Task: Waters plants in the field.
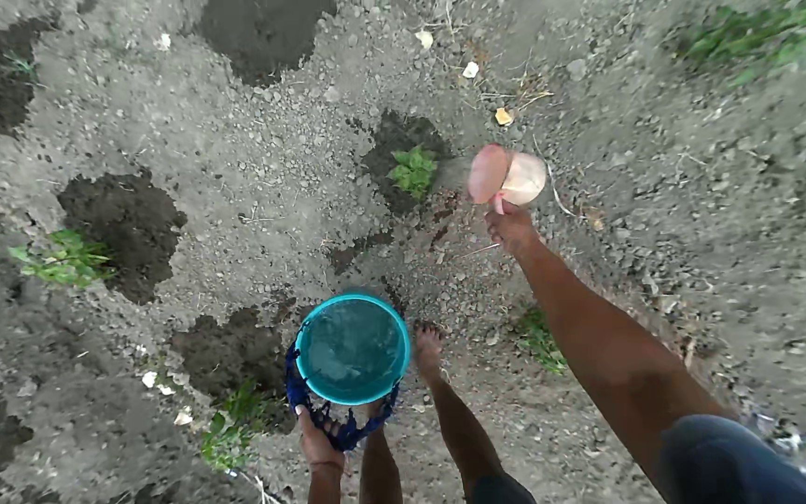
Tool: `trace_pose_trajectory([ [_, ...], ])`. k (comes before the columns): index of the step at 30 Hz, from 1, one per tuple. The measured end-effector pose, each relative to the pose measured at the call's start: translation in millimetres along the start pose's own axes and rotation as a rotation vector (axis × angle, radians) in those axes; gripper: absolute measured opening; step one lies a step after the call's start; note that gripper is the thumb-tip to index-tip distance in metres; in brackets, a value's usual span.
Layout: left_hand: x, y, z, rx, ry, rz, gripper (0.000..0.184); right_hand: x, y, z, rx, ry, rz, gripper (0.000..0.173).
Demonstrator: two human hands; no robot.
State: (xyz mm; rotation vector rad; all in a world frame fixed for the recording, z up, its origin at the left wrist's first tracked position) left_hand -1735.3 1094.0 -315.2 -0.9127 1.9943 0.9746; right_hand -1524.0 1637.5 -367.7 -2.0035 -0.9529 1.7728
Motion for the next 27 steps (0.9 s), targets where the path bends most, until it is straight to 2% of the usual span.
trace_pose_trajectory([
  [5, 1, 2, 2, 0.043, -0.028, 0.025, 0.058, -24, -19, -17, -0.368, 0.102, -0.164, 0.039],
  [8, 6, 4, -1, 0.066, -0.053, 0.036, 0.059, -52, -19, -27, -0.479, 0.150, -0.241, 0.043],
  [10, -2, 9, 0, 0.077, -0.083, 0.052, 0.058, -85, -1, -31, -0.409, 0.141, -0.291, 0.043],
  [12, -16, 24, 14, 0.083, -0.162, 0.121, 0.058, -121, 37, -31, -0.171, 0.037, -0.266, 0.035],
  [14, -34, 42, 38, 0.090, -0.286, 0.191, 0.056, -169, 92, -20, 0.162, -0.154, -0.111, 0.032],
  [16, -51, 54, 57, 0.096, -0.356, 0.205, 0.052, -226, 141, -3, 0.208, -0.320, 0.004, 0.028],
  [19, -71, 56, 62, 0.180, -0.380, 0.220, 0.050, -285, 186, 29, -0.237, -0.530, -0.065, 0.031],
  [22, -87, 49, 58, 0.418, -0.467, 0.323, 0.043, -313, 228, 63, -0.710, -0.655, -0.170, 0.045],
  [24, -105, 49, 60, 0.564, -0.531, 0.413, 0.041, -316, 241, 75, -0.805, -0.675, -0.106, 0.049],
  [27, -139, 42, 56, 0.648, -0.612, 0.491, 0.039, -307, 268, 73, -0.747, -0.605, -0.011, 0.044],
])
Point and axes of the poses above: each hand's wrist, its own x-axis towards the middle knuckle, its own z-axis out of the palm, y = z × x, the point moved 7 cm from there along x, towards the middle knuckle, and after that the axes turned 14 degrees about x, right-handed, at the moved point
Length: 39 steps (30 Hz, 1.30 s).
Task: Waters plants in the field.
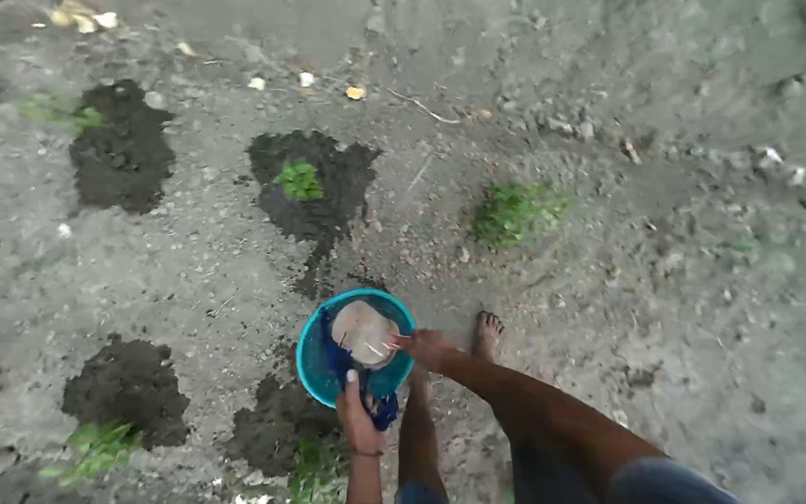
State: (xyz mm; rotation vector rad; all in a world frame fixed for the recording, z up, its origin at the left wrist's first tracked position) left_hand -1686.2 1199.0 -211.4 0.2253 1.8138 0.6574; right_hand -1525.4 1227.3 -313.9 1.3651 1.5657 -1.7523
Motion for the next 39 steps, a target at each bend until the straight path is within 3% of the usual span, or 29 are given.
trace_pose_trajectory([
  [6, -40, 8, 55, 0.132, -0.176, 0.114, 0.030, -9, 55, 38, 0.244, 0.017, 0.157, 0.049],
  [9, -47, 3, 86, 0.220, -0.225, 0.125, 0.029, -6, 85, 44, 0.617, 0.003, 0.125, 0.043],
  [13, -45, -15, 125, 0.252, -0.257, 0.096, 0.035, -34, 162, 34, 1.210, -0.071, 0.142, 0.040],
  [16, -38, -30, 148, 0.266, -0.246, 0.086, 0.045, -62, 216, 44, 1.545, -0.174, -0.040, 0.026],
  [20, -29, -52, 179, 0.271, -0.276, 0.107, 0.053, -114, 258, 52, 1.903, -0.197, -0.315, 0.028],
  [22, -31, -66, 194, 0.284, -0.258, 0.073, 0.054, -140, 271, 45, 1.929, -0.154, -0.418, 0.027],
  [24, -36, -81, 207, 0.322, -0.226, 0.034, 0.054, -164, 288, 30, 1.946, 0.000, -0.439, 0.029],
  [28, -30, -85, 206, 0.414, -0.123, 0.070, 0.052, -188, 331, -12, 1.958, 0.343, -0.410, 0.035],
  [31, -23, -86, 201, 0.505, -0.057, 0.045, 0.055, -187, 361, -54, 1.926, 0.541, -0.291, 0.034],
  [33, -19, -86, 198, 0.522, -0.025, 0.071, 0.057, -183, 378, -84, 1.912, 0.621, -0.218, 0.038],
  [35, -14, -87, 197, 0.525, 0.032, 0.085, 0.059, -177, 397, -111, 1.862, 0.671, -0.141, 0.031],
  [39, -14, -87, 190, 0.603, 0.239, 0.061, 0.064, -178, 419, -150, 1.683, 0.697, -0.013, 0.035],
])
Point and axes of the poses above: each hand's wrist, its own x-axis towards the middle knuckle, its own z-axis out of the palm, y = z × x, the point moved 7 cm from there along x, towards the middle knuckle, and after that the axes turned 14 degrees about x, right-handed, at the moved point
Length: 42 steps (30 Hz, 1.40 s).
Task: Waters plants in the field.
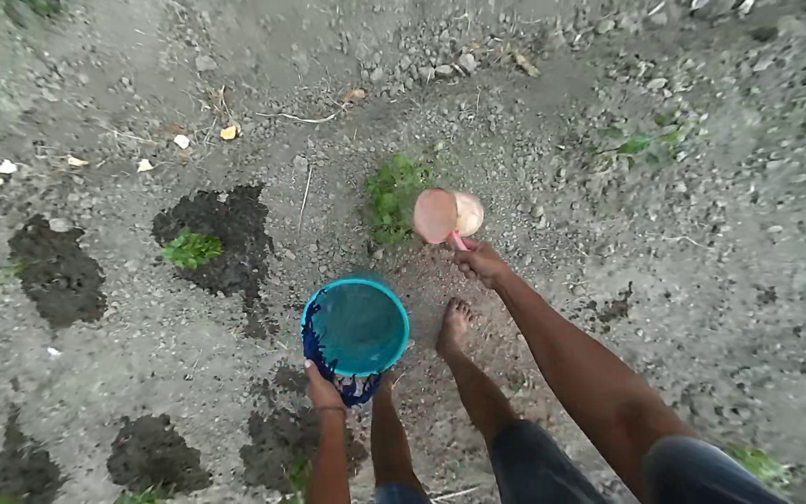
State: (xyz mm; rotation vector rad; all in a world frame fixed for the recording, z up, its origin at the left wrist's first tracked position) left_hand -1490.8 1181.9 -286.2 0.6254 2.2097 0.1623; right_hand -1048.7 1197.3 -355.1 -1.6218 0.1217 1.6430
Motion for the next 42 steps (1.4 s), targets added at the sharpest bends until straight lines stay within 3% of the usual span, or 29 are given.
trace_pose_trajectory([
  [5, -7, 6, -2, 0.182, 0.079, -0.041, 0.076, 0, -28, 1, -0.135, 0.005, -0.031, 0.036],
  [12, -3, 11, -2, 0.245, 0.060, -0.001, 0.074, -14, -45, 15, -0.281, 0.042, -0.071, 0.041],
  [21, 5, 7, -5, 0.186, -0.042, -0.006, 0.071, -34, -29, 4, -0.375, 0.162, -0.112, 0.041],
  [33, -19, 22, 27, -0.033, -0.244, -0.030, 0.059, -85, -25, -20, -0.756, 0.338, -0.118, 0.045],
  [35, -29, 27, 32, -0.031, -0.252, -0.015, 0.057, -94, -9, -27, -0.688, 0.309, -0.139, 0.047],
  [39, -58, 33, 47, -0.076, -0.283, 0.012, 0.055, -126, 55, -31, -0.203, 0.077, -0.228, 0.031],
  [40, -69, 36, 53, -0.086, -0.297, 0.027, 0.055, -138, 73, -28, -0.208, -0.016, -0.194, 0.028],
  [42, -93, 45, 65, -0.077, -0.323, 0.054, 0.053, -157, 102, -17, -0.513, -0.198, -0.124, 0.034],
])
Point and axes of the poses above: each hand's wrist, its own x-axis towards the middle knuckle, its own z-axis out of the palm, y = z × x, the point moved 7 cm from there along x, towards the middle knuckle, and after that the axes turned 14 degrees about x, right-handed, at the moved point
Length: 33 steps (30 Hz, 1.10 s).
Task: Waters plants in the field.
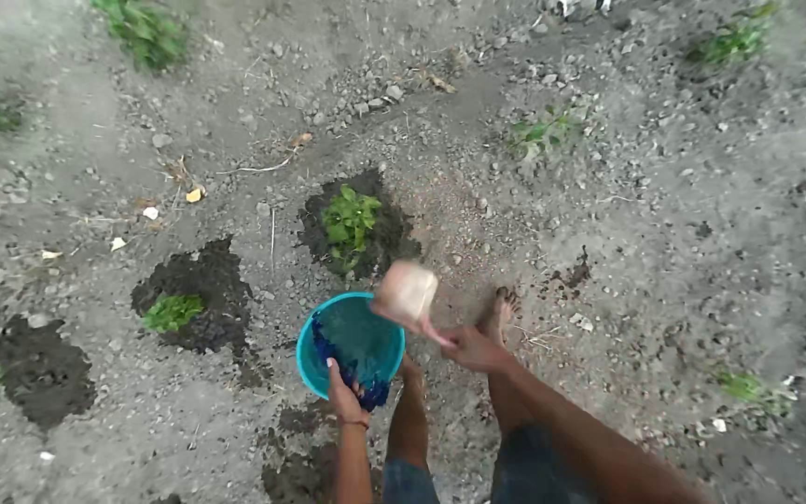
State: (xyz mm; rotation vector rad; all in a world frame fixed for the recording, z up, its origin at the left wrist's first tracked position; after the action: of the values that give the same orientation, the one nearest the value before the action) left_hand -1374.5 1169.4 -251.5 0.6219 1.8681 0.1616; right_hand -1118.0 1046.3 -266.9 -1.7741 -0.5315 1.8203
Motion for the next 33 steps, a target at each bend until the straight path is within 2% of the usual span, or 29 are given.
trace_pose_trajectory([
  [2, -23, 6, 17, 0.068, -0.058, 0.063, 0.052, -5, 10, 24, -0.389, -0.201, 0.059, 0.047],
  [4, -50, 7, 30, 0.152, -0.123, 0.154, 0.049, 2, 17, 39, -0.599, -0.307, 0.076, 0.055],
  [5, -63, 10, 37, 0.193, -0.149, 0.194, 0.047, 9, 20, 42, -0.627, -0.327, 0.068, 0.055],
  [8, -98, 21, 72, 0.247, -0.203, 0.264, 0.043, 36, 41, 30, -0.592, -0.255, 0.066, 0.042],
  [11, -126, 28, 117, 0.269, -0.275, 0.284, 0.042, 38, 63, 1, -0.514, -0.212, 0.211, 0.041],
  [14, -143, 30, 163, 0.312, -0.308, 0.284, 0.038, 33, 89, -35, -0.283, -0.274, 0.274, 0.047],
  [18, -152, 30, 228, 0.334, -0.373, 0.270, 0.039, 21, 133, -112, 0.288, -0.216, 0.330, 0.034],
  [20, -151, 29, 259, 0.339, -0.412, 0.285, 0.041, 0, 150, -144, 0.626, -0.245, 0.342, 0.032],
  [22, -150, 27, 284, 0.345, -0.422, 0.287, 0.044, -19, 169, -168, 0.833, -0.304, 0.287, 0.026],
  [24, -151, 26, 307, 0.363, -0.422, 0.280, 0.046, -40, 176, -193, 0.936, -0.333, 0.196, 0.020],
  [28, -158, 27, 345, 0.388, -0.384, 0.265, 0.053, -83, 168, -240, 1.137, -0.311, -0.008, 0.026],
  [31, -157, 19, 373, 0.346, -0.396, 0.208, 0.056, -101, 159, -284, 1.205, -0.187, -0.126, 0.026],
  [33, -157, 17, 388, 0.314, -0.382, 0.180, 0.059, -101, 149, -317, 1.184, -0.036, -0.156, 0.027],
])
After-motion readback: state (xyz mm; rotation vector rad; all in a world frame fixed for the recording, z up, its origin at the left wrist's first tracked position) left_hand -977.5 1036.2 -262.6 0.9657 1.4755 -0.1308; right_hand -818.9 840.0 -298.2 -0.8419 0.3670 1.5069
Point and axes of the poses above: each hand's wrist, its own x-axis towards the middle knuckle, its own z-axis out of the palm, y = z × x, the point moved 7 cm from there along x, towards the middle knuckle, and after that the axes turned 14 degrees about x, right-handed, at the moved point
